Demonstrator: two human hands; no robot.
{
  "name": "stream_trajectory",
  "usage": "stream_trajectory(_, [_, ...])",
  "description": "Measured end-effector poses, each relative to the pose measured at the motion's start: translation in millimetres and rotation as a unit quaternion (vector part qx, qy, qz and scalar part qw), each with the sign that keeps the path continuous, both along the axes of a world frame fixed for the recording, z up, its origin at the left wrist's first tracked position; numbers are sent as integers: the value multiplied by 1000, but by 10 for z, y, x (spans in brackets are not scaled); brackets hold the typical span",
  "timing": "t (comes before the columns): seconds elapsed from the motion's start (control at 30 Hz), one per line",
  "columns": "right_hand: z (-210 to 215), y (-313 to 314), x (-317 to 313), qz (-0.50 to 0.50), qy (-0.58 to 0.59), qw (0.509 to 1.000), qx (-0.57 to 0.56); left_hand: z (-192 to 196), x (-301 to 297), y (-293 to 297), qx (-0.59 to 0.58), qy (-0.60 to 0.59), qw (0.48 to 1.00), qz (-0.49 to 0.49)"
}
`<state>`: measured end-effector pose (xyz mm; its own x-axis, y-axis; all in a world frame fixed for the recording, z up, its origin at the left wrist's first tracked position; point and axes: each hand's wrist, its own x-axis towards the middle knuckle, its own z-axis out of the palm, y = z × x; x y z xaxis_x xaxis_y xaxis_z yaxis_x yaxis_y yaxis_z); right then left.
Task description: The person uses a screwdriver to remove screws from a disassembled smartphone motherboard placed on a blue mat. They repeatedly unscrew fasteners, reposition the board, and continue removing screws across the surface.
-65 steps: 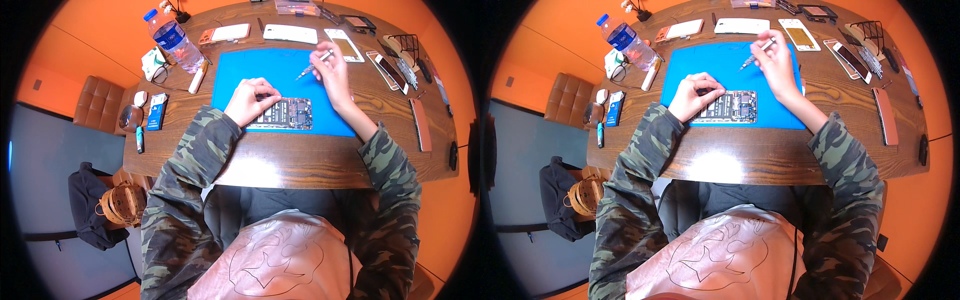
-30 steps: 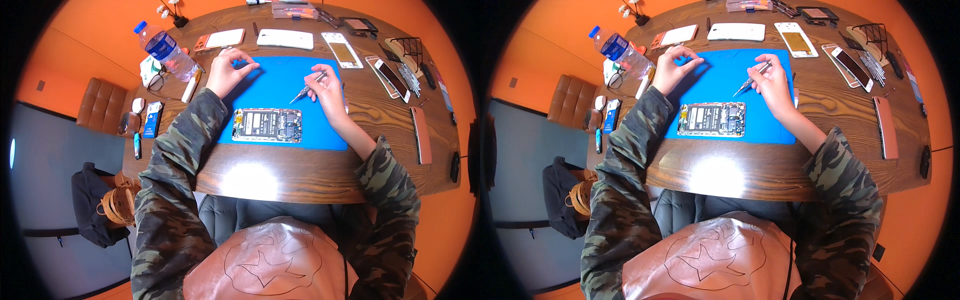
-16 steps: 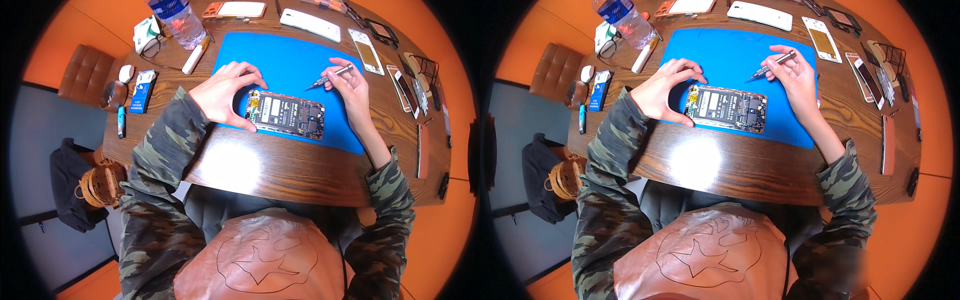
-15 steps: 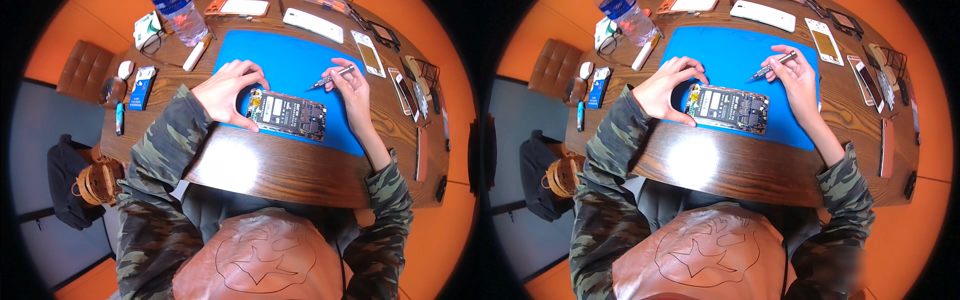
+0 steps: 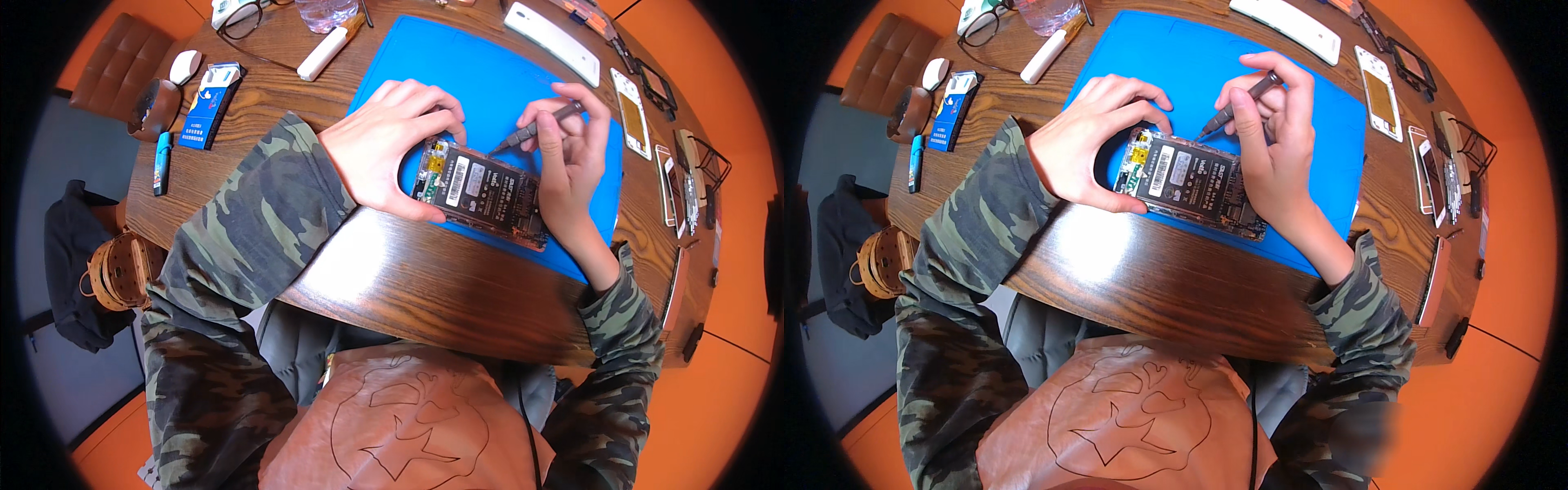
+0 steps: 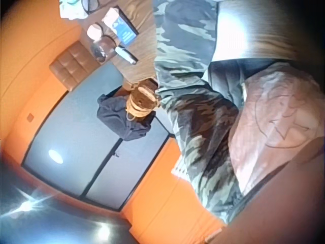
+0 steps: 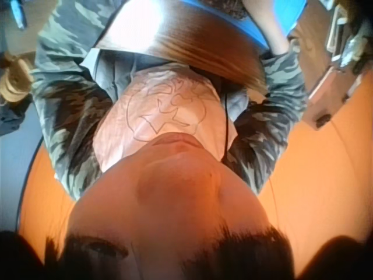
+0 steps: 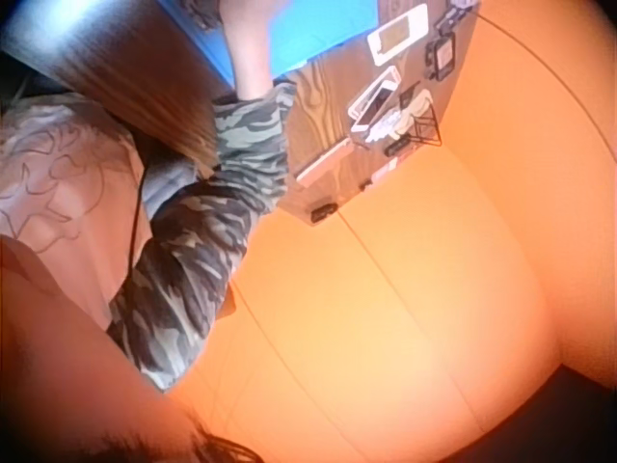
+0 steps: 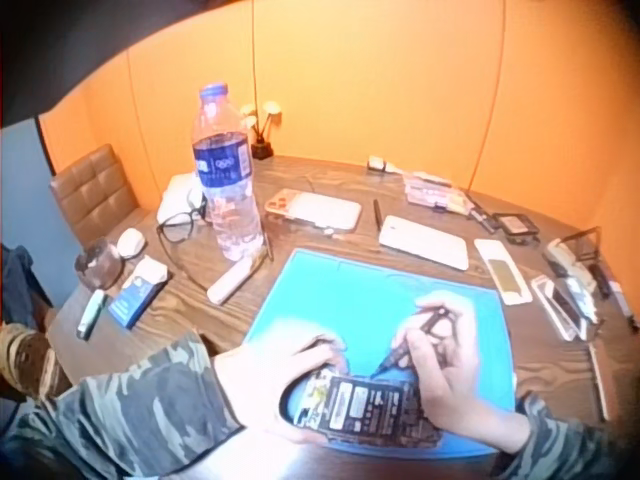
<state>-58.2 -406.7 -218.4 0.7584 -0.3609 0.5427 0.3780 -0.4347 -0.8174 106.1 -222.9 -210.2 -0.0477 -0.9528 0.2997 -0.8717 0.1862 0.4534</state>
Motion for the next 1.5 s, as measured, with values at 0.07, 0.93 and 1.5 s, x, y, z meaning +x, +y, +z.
stream_trajectory(0.07, [-14, -12, -13, 14, -13, 1000, -21, -16, 2, 3, -4, -9, 1000, 0])
stream_trajectory(0.93, [-53, -3, 2, -1, -63, 995, -72, 17, -3, 1, 17, -22, 1000, -4])
stream_trajectory(1.5, [372, 15, -11, 15, 74, 967, -245, 21, 5, -7, 16, -22, 1000, -8])
